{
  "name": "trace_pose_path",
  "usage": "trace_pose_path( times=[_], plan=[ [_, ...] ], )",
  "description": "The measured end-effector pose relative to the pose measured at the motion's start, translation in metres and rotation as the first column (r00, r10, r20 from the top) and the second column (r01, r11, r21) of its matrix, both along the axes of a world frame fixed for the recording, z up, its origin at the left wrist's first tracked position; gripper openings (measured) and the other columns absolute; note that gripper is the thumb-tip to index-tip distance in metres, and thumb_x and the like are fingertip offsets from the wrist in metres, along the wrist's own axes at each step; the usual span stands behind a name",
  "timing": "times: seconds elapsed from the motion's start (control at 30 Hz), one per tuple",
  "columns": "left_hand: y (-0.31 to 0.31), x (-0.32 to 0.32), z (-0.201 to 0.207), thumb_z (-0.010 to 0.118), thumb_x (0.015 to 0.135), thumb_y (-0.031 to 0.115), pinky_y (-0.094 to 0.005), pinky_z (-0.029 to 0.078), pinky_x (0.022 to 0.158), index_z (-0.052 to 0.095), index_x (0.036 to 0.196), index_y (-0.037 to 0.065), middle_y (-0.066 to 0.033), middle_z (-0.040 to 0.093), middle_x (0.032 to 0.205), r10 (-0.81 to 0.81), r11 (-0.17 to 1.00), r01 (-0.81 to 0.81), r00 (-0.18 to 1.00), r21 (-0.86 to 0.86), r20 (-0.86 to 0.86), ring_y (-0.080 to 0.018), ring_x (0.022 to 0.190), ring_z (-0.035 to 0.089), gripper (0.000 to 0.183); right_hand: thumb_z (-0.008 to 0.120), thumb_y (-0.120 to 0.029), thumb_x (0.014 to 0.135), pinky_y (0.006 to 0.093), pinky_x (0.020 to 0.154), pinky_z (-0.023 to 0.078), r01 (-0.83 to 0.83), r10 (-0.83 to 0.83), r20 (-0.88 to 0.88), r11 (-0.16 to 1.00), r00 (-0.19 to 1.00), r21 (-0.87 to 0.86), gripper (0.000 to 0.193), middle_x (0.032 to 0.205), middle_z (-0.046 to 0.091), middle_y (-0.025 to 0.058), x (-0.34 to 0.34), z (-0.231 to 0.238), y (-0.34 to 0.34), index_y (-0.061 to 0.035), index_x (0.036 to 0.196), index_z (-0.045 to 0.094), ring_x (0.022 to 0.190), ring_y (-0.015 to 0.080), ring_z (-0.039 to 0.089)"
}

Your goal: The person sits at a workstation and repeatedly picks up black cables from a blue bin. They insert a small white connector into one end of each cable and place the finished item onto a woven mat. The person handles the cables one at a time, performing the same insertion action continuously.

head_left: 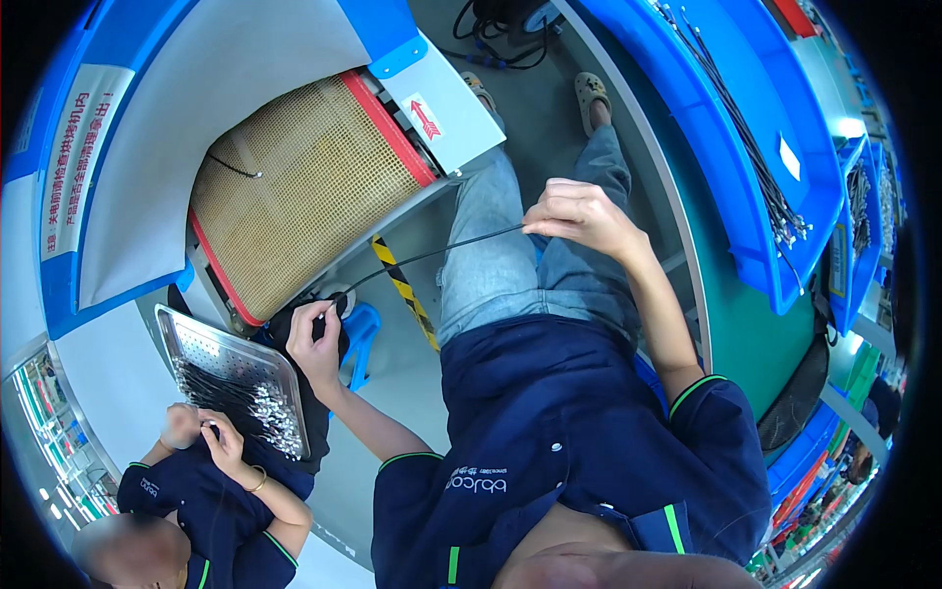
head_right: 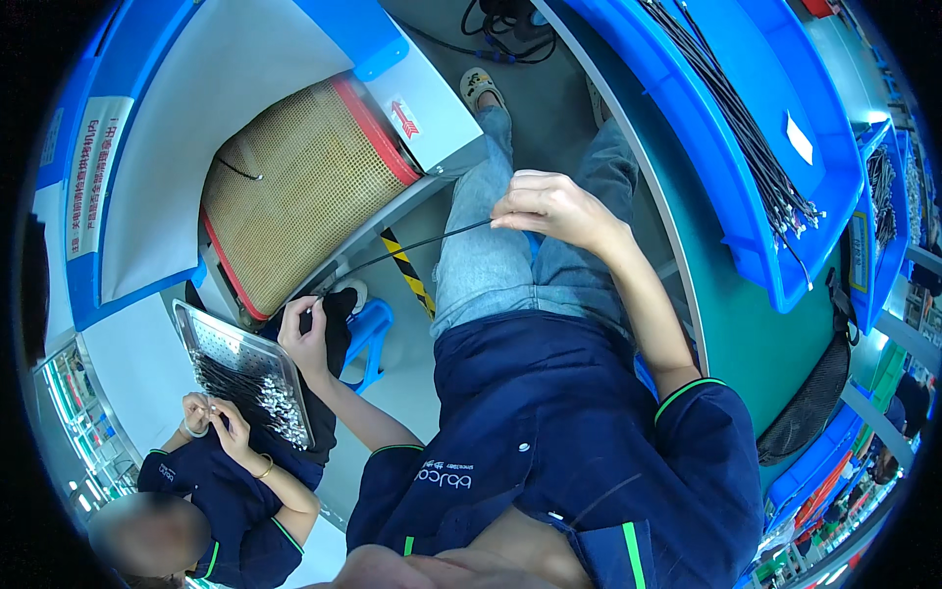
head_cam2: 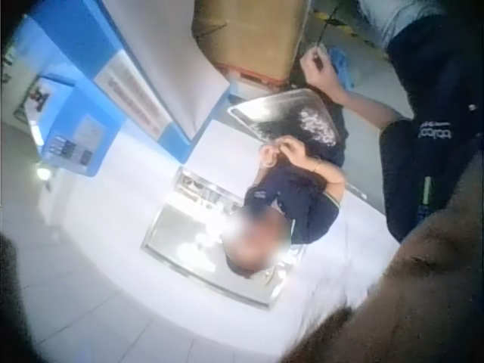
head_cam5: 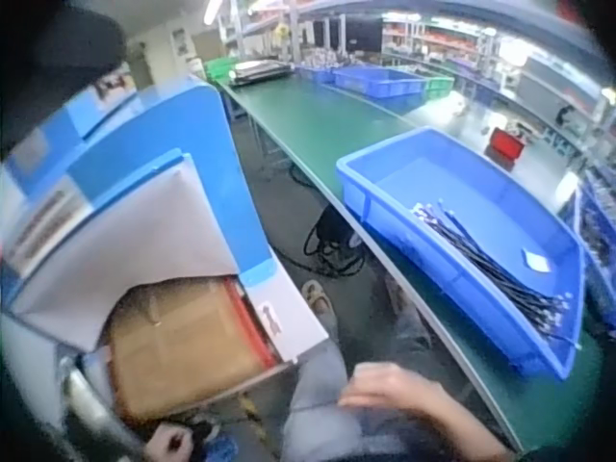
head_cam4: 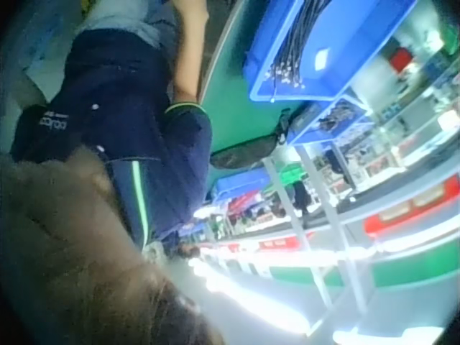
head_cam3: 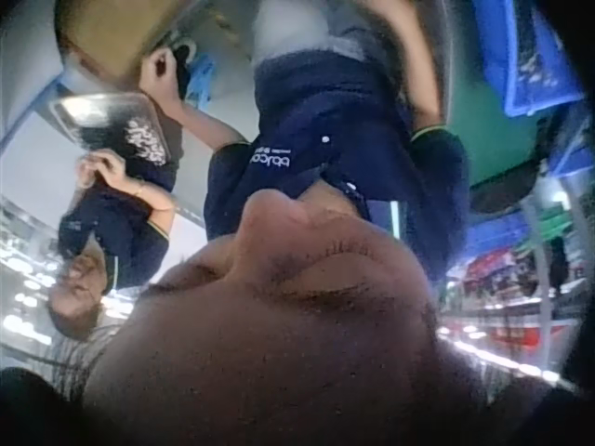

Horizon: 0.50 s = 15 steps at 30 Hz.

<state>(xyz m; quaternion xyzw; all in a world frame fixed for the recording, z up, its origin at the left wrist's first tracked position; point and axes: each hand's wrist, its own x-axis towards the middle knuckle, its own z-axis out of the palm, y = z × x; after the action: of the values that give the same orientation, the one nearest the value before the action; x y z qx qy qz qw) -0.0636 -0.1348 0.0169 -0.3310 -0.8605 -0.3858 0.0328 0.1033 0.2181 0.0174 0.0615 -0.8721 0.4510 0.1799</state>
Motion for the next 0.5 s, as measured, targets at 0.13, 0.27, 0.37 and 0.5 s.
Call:
trace_pose_path(
  times=[0.13, 0.27, 0.37, 0.5],
  plan=[
    [0.001, 0.001, -0.003, 0.067, 0.075, -0.005, -0.0265, 0.046, 0.064, 0.062, 0.084, -0.001, -0.0082, 0.063, 0.077, -0.005, 1.000, 0.006, 1.000, 0.017, -0.012, -0.0162, 0.068, 0.059, 0.011, 0.075, -0.009, 0.071, 0.0305, 0.056, 0.044, 0.005, -0.005, 0.017, 1.000, 1.000, 0.008, 0.015, 0.071, 0.060, 0.0057, 0.000, -0.002, 0.000, -0.0028, 0.078, 0.063, 0.062, 0.0191, 0.054],
    [0.001, 0.000, -0.002, 0.067, 0.074, -0.005, -0.0271, 0.047, 0.066, 0.062, 0.084, -0.001, -0.0085, 0.063, 0.078, 0.010, 1.000, -0.010, 1.000, -0.004, -0.006, -0.0174, 0.069, 0.060, 0.012, 0.075, -0.009, 0.072, 0.0313, 0.056, 0.044, 0.001, -0.002, 0.020, 1.000, 1.000, 0.031, 0.016, 0.069, 0.058, 0.0060, -0.002, -0.002, 0.000, -0.0027, 0.077, 0.062, 0.062, 0.0198, 0.054],
    [0.003, -0.011, -0.004, 0.067, 0.073, -0.006, -0.0288, 0.049, 0.066, 0.062, 0.084, -0.001, -0.0093, 0.063, 0.078, 0.003, 1.000, -0.003, 1.000, -0.019, -0.003, -0.0198, 0.071, 0.061, 0.013, 0.073, -0.013, 0.074, 0.0336, 0.060, 0.045, 0.009, -0.011, 0.068, 0.999, 0.998, 0.038, 0.016, 0.070, 0.056, 0.0072, -0.004, -0.001, 0.000, -0.0031, 0.078, 0.061, 0.066, 0.0224, 0.056],
    [0.011, -0.035, -0.008, 0.066, 0.075, -0.003, -0.0289, 0.048, 0.067, 0.062, 0.085, 0.000, -0.0094, 0.063, 0.078, 0.000, 1.000, 0.001, 1.000, -0.027, 0.005, -0.0200, 0.070, 0.060, 0.011, 0.074, -0.008, 0.071, 0.0328, 0.056, 0.044, 0.016, -0.021, 0.071, 0.997, 0.997, 0.076, 0.015, 0.068, 0.055, 0.0068, -0.012, -0.009, -0.003, -0.0036, 0.077, 0.060, 0.064, 0.0221, 0.056]
  ],
)
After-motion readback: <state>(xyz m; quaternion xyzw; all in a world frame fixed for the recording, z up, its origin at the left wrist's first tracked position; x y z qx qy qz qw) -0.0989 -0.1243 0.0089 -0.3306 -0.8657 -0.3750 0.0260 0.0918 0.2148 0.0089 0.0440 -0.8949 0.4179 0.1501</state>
